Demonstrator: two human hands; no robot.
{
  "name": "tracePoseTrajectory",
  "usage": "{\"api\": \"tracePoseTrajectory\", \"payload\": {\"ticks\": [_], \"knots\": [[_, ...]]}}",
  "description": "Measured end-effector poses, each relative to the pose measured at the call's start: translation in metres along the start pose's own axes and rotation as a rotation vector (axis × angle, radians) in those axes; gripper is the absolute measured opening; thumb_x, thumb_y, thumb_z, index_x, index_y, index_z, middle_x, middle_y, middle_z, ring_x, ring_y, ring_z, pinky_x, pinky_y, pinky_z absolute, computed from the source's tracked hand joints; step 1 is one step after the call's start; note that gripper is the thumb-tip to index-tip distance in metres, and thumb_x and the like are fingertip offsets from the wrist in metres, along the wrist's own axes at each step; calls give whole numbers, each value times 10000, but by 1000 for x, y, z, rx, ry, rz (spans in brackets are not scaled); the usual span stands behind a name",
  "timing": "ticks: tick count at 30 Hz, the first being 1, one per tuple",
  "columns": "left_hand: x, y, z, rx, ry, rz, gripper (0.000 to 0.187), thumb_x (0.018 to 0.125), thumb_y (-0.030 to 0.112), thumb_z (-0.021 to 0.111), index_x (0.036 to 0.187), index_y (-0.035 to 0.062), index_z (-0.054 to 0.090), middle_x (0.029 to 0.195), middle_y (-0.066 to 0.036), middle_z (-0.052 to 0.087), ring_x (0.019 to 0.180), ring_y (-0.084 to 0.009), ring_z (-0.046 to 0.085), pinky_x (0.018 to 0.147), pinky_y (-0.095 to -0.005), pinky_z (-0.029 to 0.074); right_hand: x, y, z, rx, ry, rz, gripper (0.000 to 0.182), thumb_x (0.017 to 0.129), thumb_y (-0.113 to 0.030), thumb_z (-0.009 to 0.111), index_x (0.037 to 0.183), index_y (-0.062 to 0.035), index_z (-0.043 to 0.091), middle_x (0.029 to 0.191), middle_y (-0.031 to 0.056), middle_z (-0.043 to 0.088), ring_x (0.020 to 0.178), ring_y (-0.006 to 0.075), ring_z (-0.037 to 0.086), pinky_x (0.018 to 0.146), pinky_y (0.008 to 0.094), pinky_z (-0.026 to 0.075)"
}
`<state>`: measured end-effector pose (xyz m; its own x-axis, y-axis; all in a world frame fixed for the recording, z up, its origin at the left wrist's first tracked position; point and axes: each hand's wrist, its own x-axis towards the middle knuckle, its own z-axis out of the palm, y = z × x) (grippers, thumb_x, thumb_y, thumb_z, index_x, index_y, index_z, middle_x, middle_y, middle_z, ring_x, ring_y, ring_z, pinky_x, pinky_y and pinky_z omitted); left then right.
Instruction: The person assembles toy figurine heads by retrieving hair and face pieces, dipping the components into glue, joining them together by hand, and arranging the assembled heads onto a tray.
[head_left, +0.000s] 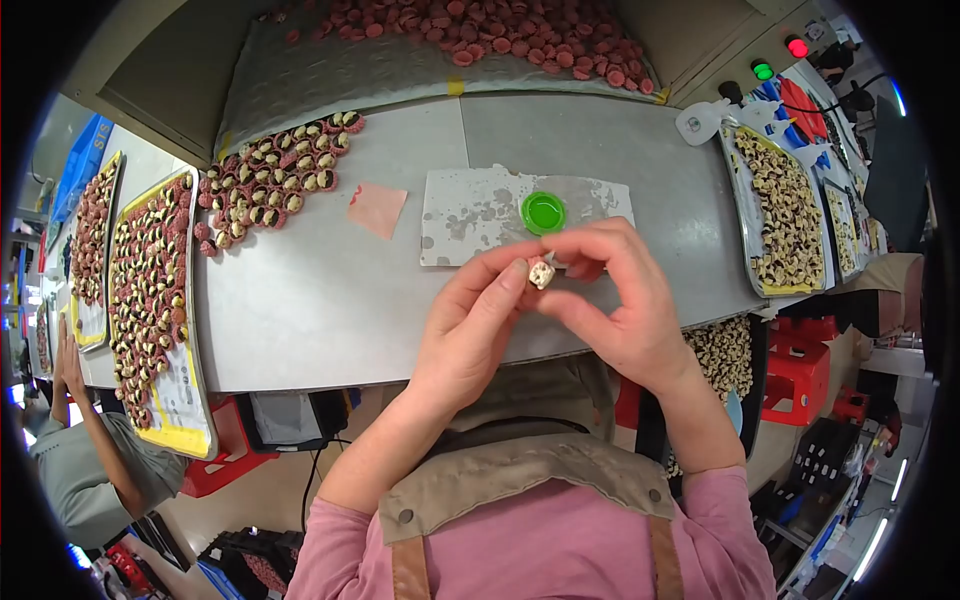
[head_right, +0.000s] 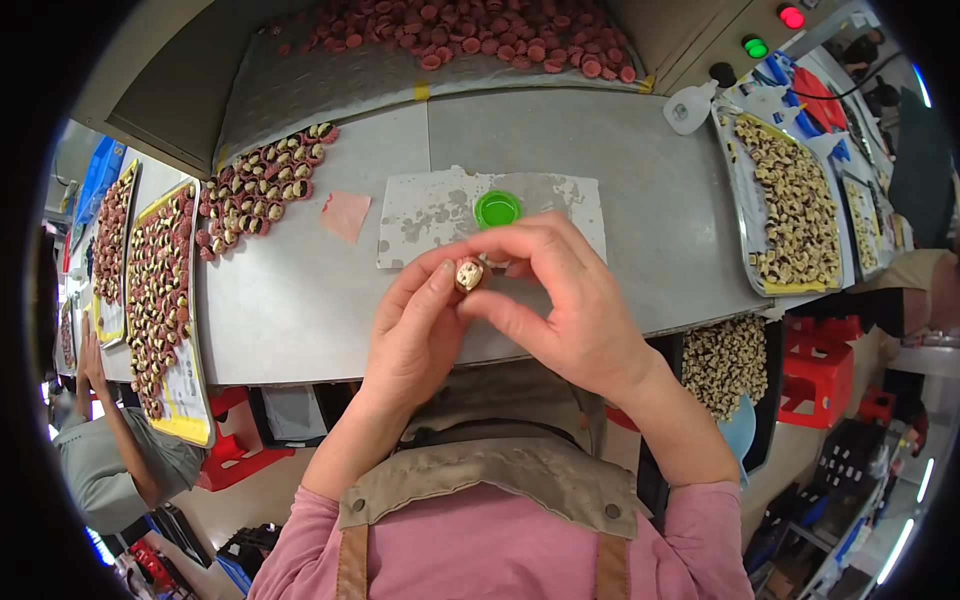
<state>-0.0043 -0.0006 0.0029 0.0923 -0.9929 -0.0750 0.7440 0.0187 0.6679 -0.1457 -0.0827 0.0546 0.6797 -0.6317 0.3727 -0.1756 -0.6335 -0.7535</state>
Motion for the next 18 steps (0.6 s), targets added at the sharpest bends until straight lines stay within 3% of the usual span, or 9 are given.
{"api": "tracePoseTrajectory", "payload": {"ticks": [2,5,8,11,18], "knots": [[-3,-2,-1,68,-43,22,389,992,185,510,1335,11,449,1143,-68,583,1036,-127,543,885,-278,453,-1,-5,-9,-28,-57,17,311,853,-171,692,1128,-55,607,1025,91,552,845,196,586,679,287,501],[-3,1,9,163,-18,40,479,968,206,552,1375,7,397,1166,-87,554,1019,-144,549,896,-292,453,-9,12,-12,-89,-126,-130,393,854,-242,696,1190,-67,589,1042,85,531,867,186,571,693,279,499],[-6,-6,15,228,-92,216,567,925,212,619,1390,-5,379,1201,-108,516,1022,-161,555,887,-302,467,-21,16,-5,75,-32,-32,354,860,-205,691,1165,-61,583,998,79,541,834,181,568,696,279,496],[-5,-9,15,607,-133,150,629,879,204,678,1390,-9,380,1215,-128,492,1017,-176,562,855,-302,491,-33,20,7,174,48,68,288,868,-165,677,1114,-50,583,948,74,557,821,182,577,694,288,499],[-4,-12,17,837,-146,200,543,912,147,629,1363,-45,396,1210,-96,463,1053,-160,542,903,-290,463,-39,31,11,191,125,7,234,862,-144,675,1062,-53,594,898,61,582,785,178,578,697,284,494]]}}
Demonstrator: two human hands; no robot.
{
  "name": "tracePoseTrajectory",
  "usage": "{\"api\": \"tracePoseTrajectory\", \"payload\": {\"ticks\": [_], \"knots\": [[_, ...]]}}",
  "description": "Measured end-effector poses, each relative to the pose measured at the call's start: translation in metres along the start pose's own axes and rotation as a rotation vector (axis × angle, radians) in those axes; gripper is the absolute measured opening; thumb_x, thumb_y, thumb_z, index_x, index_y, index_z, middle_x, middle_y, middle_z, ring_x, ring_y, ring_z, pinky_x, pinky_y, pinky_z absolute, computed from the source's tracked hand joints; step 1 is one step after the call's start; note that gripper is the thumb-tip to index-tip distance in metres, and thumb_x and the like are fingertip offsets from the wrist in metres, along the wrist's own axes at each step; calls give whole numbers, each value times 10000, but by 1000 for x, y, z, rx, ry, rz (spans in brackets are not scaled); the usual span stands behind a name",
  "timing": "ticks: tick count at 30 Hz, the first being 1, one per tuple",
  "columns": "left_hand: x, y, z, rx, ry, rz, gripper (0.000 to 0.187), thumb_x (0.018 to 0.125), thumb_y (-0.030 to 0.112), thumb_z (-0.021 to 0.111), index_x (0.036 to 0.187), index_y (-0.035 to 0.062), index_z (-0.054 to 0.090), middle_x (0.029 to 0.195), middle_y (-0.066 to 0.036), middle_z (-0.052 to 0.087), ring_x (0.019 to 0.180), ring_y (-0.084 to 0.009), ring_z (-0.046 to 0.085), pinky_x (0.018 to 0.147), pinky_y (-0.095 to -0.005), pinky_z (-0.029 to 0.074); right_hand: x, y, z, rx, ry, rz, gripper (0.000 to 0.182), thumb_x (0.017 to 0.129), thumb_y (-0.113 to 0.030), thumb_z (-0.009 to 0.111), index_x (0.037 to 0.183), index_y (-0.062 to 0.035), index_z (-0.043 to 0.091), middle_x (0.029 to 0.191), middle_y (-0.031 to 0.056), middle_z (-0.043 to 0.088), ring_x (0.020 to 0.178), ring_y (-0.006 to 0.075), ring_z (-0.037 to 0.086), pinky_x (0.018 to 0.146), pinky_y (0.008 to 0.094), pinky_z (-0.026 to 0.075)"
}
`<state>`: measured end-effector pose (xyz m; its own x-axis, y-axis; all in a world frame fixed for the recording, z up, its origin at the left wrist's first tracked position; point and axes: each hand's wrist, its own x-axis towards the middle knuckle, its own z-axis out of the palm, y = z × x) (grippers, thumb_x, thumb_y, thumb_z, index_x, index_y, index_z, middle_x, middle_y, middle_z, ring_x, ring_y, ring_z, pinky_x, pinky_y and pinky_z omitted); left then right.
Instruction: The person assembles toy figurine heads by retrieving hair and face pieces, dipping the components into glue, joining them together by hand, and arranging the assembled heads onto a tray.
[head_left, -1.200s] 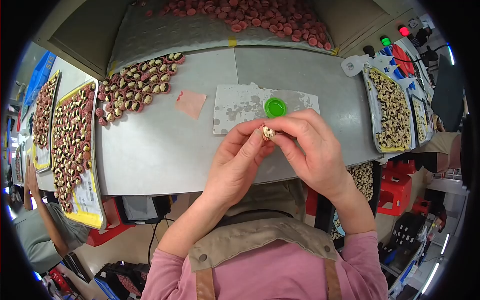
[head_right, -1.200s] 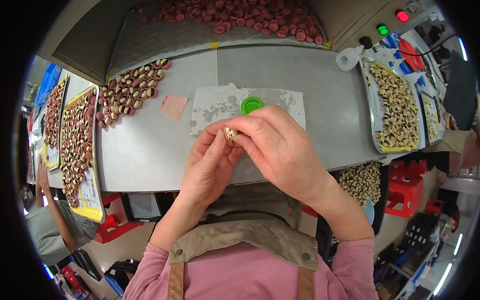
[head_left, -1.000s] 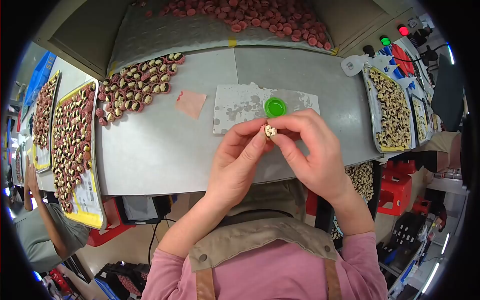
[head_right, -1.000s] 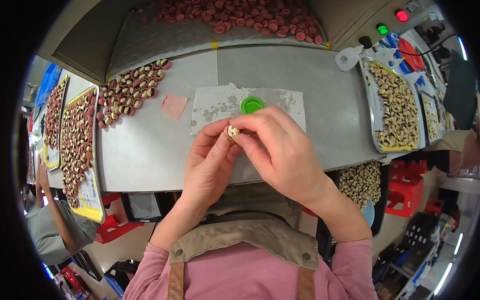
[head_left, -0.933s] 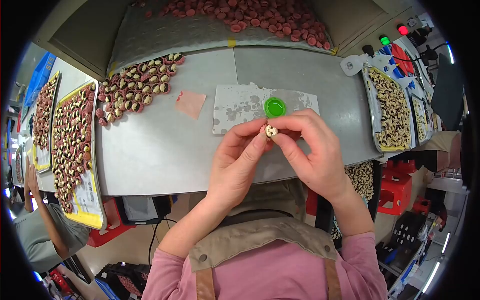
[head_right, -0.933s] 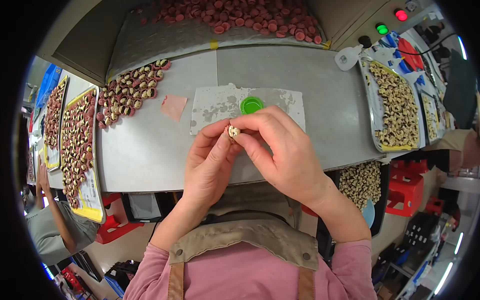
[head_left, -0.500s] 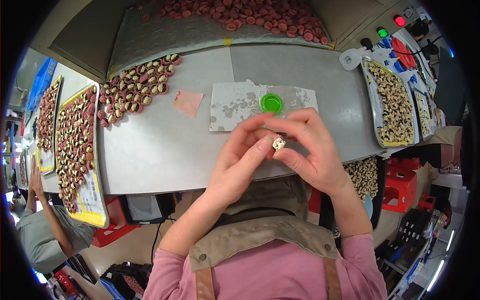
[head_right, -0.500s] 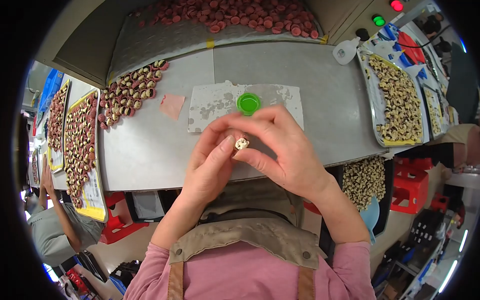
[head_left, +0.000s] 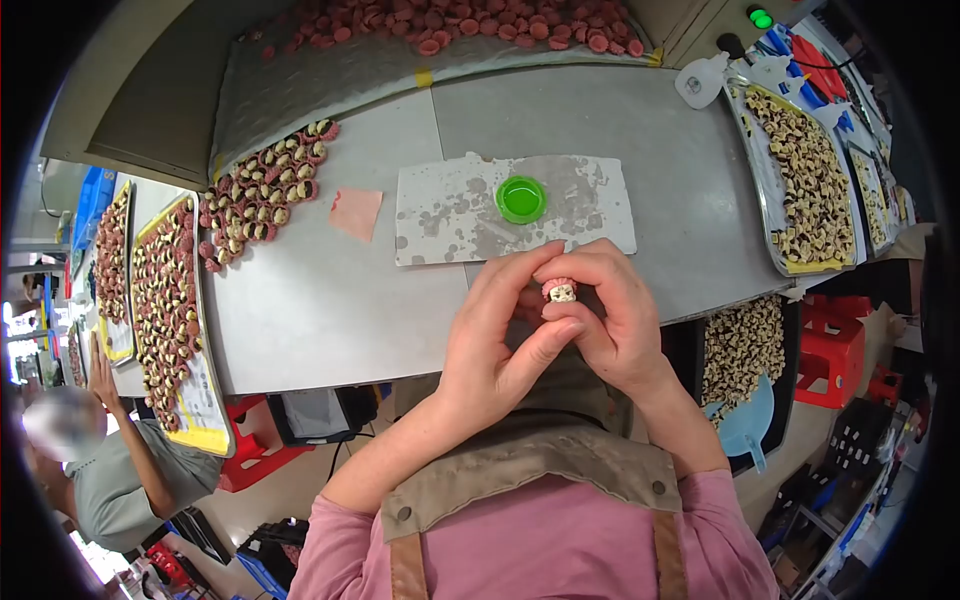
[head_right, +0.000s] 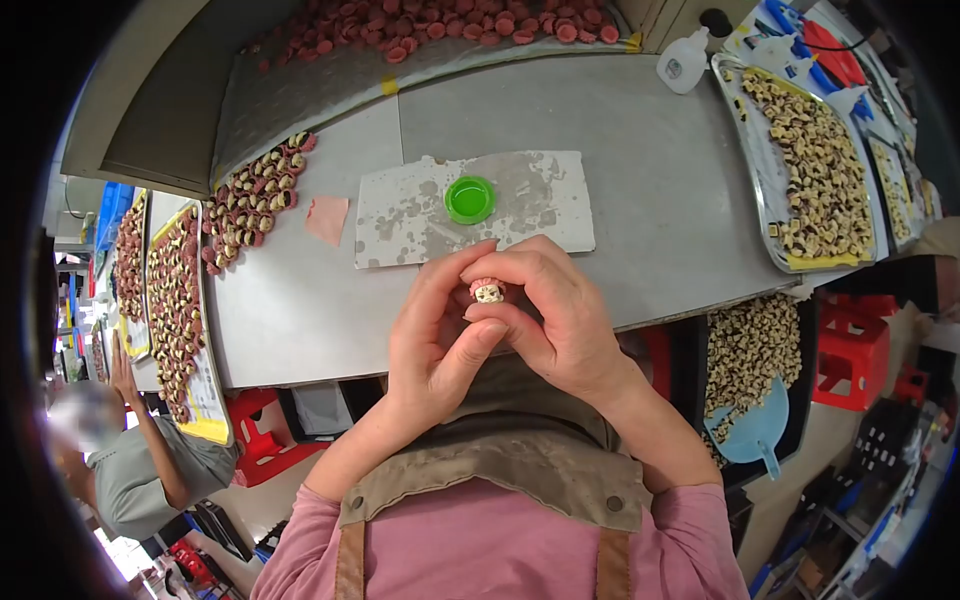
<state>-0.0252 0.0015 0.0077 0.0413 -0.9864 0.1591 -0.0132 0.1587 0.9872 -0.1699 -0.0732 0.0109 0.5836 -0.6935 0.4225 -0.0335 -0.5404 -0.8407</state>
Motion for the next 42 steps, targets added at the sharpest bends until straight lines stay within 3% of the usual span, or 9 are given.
{"api": "tracePoseTrajectory", "payload": {"ticks": [3,6,9,10,13,16,22,24,42], "knots": [[-1,-2,0,-86,13,-7,567,864,123,685,1358,9,432,1171,-111,508,960,-168,578,795,-287,506,-3,0,0,30,25,1,262,846,-185,699,1054,-56,605,881,53,586,789,173,577,696,285,492],[-4,3,-6,-254,-32,-45,598,892,161,655,1393,-4,374,1165,-91,507,1007,-165,552,847,-296,482,-4,-5,-1,49,35,19,302,816,-225,731,1051,-66,627,908,51,574,824,170,567,700,282,487],[3,21,-9,-516,-25,-229,643,926,224,611,1428,-23,293,1159,-79,501,1024,-157,528,870,-291,461,-5,0,-1,27,108,-73,321,797,-248,750,1050,-78,648,944,53,556,864,175,554,720,279,479],[8,25,-10,-489,-67,-275,685,943,299,587,1442,-27,252,1130,-78,512,998,-139,527,858,-278,459,-5,0,-1,8,104,-92,318,796,-248,751,1047,-81,652,951,54,551,874,179,550,728,282,478],[20,27,-19,-546,-277,-475,708,934,319,604,1446,-18,251,1105,-73,533,999,-129,525,848,-270,458,-5,0,-1,-11,84,-119,317,795,-252,752,1047,-85,658,971,60,545,892,187,544,747,290,474],[19,24,-14,-647,-189,-506,686,940,340,596,1449,13,272,1096,-62,551,1004,-125,527,847,-270,454,-5,1,-4,22,77,-90,314,801,-225,745,1056,-71,645,986,71,556,880,189,548,750,296,473],[5,11,-6,-733,26,-417,585,977,297,533,1445,32,302,1099,-80,560,1024,-168,557,913,-349,466,2,-1,-2,94,57,-28,244,798,-38,654,1039,-37,622,967,77,582,834,189,562,749,298,479],[5,11,-6,-726,6,-408,546,996,279,502,1446,43,302,1105,-54,561,1027,-125,533,901,-302,443,2,-2,-2,115,57,-6,246,785,-1,617,1029,-36,622,946,74,588,820,189,566,752,300,481],[5,8,-5,-706,12,-375,445,1004,230,492,1394,58,363,998,-19,595,914,-83,559,862,-262,473,-2,1,-2,247,46,100,224,767,-1,650,987,-38,636,961,90,611,868,214,590,772,311,484]]}}
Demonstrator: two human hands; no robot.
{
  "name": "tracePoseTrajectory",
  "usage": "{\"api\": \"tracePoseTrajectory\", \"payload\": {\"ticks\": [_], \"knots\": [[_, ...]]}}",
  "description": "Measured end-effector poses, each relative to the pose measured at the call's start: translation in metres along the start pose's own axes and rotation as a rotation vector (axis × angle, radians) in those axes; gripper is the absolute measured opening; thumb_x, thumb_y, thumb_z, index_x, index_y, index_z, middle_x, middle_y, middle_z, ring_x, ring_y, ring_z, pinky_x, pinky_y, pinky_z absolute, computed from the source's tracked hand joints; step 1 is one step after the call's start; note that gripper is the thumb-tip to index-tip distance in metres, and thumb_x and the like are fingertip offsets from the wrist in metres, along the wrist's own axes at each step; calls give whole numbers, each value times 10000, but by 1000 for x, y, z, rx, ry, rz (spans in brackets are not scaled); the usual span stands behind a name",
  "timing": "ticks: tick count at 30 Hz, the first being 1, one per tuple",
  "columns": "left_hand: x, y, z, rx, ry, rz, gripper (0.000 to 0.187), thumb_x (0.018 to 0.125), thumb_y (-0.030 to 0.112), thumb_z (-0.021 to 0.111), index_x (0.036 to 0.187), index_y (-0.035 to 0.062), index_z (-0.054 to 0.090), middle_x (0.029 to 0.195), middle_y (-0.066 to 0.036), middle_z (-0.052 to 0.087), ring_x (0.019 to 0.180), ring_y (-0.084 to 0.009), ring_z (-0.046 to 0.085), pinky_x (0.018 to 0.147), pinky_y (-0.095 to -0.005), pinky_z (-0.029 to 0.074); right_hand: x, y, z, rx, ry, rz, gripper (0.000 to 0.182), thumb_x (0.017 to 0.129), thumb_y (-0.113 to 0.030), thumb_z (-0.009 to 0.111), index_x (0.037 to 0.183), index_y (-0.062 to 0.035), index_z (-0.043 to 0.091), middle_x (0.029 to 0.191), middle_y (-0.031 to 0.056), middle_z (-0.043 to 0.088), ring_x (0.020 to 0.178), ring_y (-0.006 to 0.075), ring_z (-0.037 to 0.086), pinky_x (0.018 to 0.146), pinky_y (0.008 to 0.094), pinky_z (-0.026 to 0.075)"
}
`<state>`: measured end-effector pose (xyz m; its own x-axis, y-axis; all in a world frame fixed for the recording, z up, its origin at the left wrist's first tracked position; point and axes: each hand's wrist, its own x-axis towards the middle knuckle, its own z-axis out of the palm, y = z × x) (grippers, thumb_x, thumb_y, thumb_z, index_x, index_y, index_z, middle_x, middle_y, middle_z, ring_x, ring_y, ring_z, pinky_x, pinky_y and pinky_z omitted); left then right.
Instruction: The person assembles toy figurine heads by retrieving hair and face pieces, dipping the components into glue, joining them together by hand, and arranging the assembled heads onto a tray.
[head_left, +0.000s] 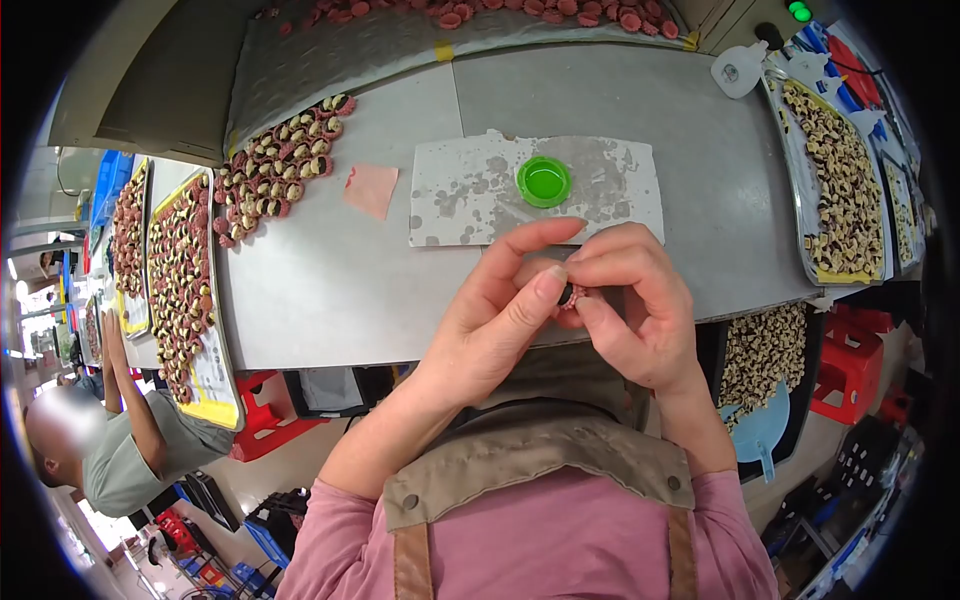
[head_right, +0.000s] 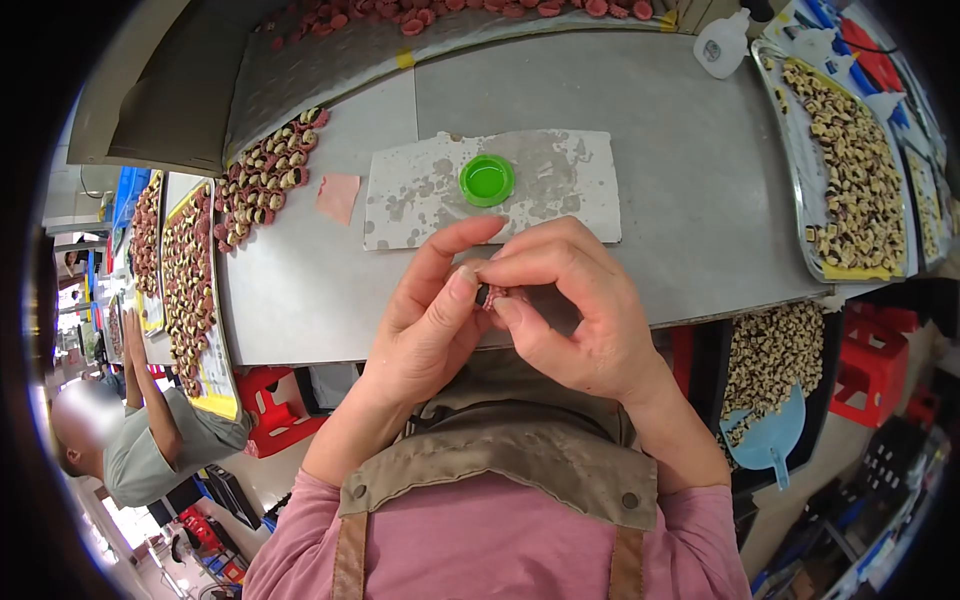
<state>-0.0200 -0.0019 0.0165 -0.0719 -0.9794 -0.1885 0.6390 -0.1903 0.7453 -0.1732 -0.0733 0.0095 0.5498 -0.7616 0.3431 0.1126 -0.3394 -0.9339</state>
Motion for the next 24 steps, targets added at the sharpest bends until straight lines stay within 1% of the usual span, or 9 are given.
{"api": "tracePoseTrajectory", "payload": {"ticks": [5,8,10,12,14,17,19,22,24], "knots": [[-1,2,1,176,16,37,439,1005,215,466,1392,45,345,1039,-53,593,920,-110,587,848,-275,496,-3,1,-4,-185,-23,-56,217,781,6,616,996,-19,621,1002,115,597,908,232,578,804,319,473],[-17,5,-11,159,-1,77,374,1001,261,484,1294,30,455,1013,-55,603,897,-110,586,831,-262,489,-11,5,0,-133,43,11,188,836,-14,565,1022,-9,588,1046,99,531,988,202,522,860,302,430],[-50,34,-28,261,194,107,344,996,268,495,1239,26,513,1006,-51,610,897,-104,582,836,-261,484,-13,14,-9,-208,55,-27,186,856,73,501,1019,-5,547,1006,82,506,908,170,498,817,279,422],[-85,61,-43,377,449,142,313,984,271,519,1166,28,595,990,-30,622,894,-91,577,834,-258,477,-15,17,-3,-46,134,28,206,854,79,501,1040,-9,509,958,67,480,842,136,460,771,262,400],[-129,79,-82,560,722,280,315,946,185,572,1228,46,578,954,-10,611,885,-75,572,820,-245,472,-14,20,-4,-9,113,39,210,856,67,499,1052,-10,501,947,64,475,831,131,456,765,255,395],[-186,103,-139,702,1036,570,267,905,115,617,1163,50,598,927,-2,594,837,-54,558,755,-230,471,-14,19,-2,-6,102,84,210,859,37,505,1062,-10,479,935,59,468,805,124,450,745,250,389],[-203,114,-165,980,1264,568,245,871,105,652,1099,27,609,940,-14,583,808,-75,561,704,-241,467,-15,18,-4,-10,83,116,209,857,33,505,1058,-12,471,929,59,462,798,122,448,739,250,388],[-212,126,-186,1539,1273,320,262,823,136,685,1049,33,605,954,-88,572,775,-193,597,702,-314,480,-13,16,-4,11,31,76,212,851,25,502,1054,-17,459,916,58,448,789,119,444,727,248,383],[-209,125,-198,1672,1338,341,254,805,160,701,1013,37,623,976,-107,565,835,-252,593,745,-349,478,-14,14,-3,1,43,90,220,844,30,492,1054,-23,455,906,57,439,785,119,442,721,246,379]]}}
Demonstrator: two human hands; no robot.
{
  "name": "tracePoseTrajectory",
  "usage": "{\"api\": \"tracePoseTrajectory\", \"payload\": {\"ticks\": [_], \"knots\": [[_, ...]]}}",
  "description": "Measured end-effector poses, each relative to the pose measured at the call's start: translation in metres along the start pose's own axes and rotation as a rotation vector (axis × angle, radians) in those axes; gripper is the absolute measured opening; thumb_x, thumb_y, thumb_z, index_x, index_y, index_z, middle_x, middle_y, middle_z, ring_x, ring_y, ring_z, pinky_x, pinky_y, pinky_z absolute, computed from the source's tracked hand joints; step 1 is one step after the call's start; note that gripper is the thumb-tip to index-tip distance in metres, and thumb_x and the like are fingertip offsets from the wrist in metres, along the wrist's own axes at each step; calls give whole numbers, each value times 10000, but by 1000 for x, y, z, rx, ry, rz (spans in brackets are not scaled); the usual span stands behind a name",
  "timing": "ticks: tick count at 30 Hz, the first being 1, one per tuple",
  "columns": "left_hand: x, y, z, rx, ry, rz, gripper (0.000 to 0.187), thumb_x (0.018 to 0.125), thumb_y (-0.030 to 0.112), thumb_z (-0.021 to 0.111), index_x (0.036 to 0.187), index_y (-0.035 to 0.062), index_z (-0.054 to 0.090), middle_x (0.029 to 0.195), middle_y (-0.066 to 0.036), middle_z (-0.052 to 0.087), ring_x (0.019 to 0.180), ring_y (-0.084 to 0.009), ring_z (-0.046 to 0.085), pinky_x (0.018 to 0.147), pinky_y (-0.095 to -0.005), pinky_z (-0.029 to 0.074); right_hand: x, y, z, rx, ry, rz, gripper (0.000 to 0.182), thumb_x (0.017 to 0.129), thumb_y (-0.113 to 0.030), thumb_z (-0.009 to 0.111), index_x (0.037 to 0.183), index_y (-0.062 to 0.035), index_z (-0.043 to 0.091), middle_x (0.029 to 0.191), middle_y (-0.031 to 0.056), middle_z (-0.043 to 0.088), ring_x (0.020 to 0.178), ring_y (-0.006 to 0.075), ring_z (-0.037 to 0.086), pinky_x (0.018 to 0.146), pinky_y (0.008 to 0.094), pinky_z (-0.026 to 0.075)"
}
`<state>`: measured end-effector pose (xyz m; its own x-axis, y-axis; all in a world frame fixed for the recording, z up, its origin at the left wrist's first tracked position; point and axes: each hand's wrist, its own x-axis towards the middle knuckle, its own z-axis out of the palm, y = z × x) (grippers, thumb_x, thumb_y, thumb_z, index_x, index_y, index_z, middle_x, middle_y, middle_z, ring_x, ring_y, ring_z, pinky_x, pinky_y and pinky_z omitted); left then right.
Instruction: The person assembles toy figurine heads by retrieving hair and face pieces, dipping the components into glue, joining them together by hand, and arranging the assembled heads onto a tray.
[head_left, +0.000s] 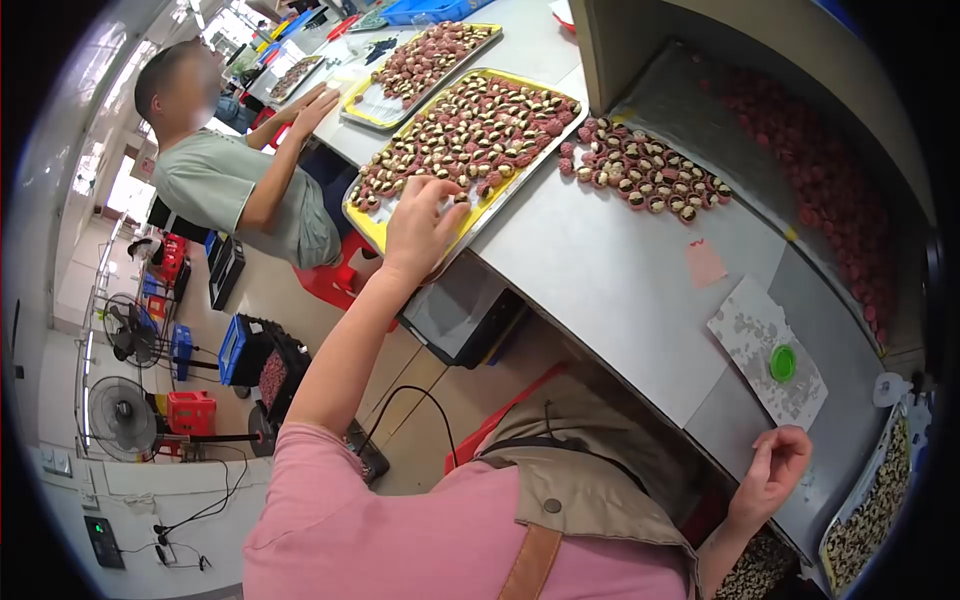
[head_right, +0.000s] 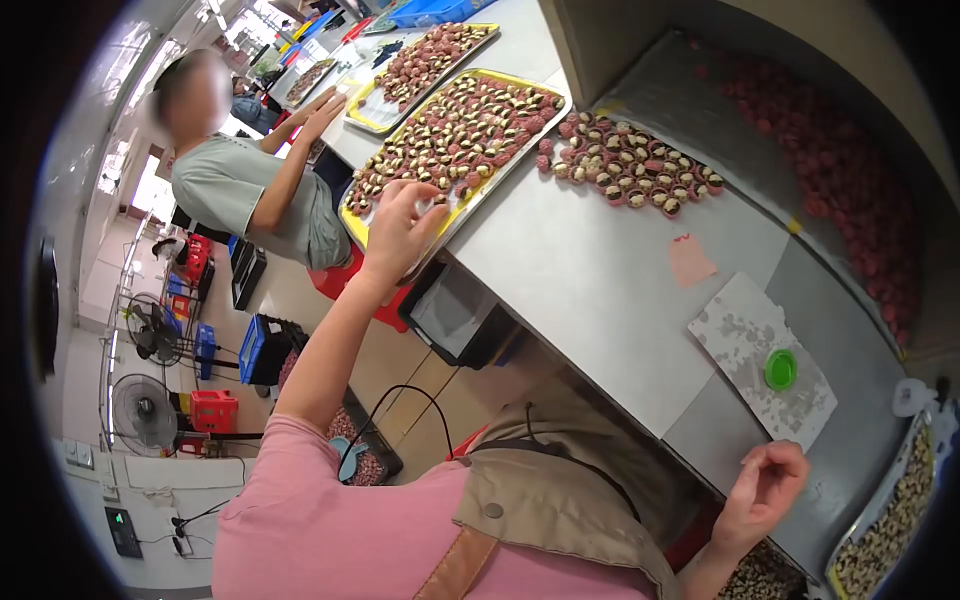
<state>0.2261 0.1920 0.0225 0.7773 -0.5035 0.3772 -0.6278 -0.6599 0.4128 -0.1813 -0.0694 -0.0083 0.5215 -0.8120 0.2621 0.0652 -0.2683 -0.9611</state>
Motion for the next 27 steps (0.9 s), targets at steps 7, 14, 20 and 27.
{"api": "tracePoseTrajectory", "payload": {"ticks": [7,14,20,27], "knots": [[8,-10,7,100,134,135,308,795,158,706,1064,45,608,962,-122,553,903,-269,568,779,-366,463,5,-13,4,22,-65,-28,180,808,58,480,965,-30,475,885,69,433,787,135,432,727,244,369],[46,123,39,-195,-55,295,382,824,105,681,1183,37,572,1095,-92,555,874,-157,550,784,-287,473,11,-18,1,27,-115,-64,182,738,86,452,852,-30,534,856,76,486,771,169,468,702,262,394],[112,259,163,-461,-309,686,299,850,187,652,1115,57,610,1005,-138,628,925,-229,618,770,-350,495,5,-23,-6,29,-65,24,163,829,38,439,898,-26,572,783,41,509,705,127,477,654,259,406],[125,312,244,-593,-564,671,231,829,183,660,1022,60,628,892,-88,669,798,-168,625,743,-308,493,-1,-53,-125,-544,367,21,158,904,-75,556,1031,6,600,843,31,585,752,108,532,688,250,440]]}}
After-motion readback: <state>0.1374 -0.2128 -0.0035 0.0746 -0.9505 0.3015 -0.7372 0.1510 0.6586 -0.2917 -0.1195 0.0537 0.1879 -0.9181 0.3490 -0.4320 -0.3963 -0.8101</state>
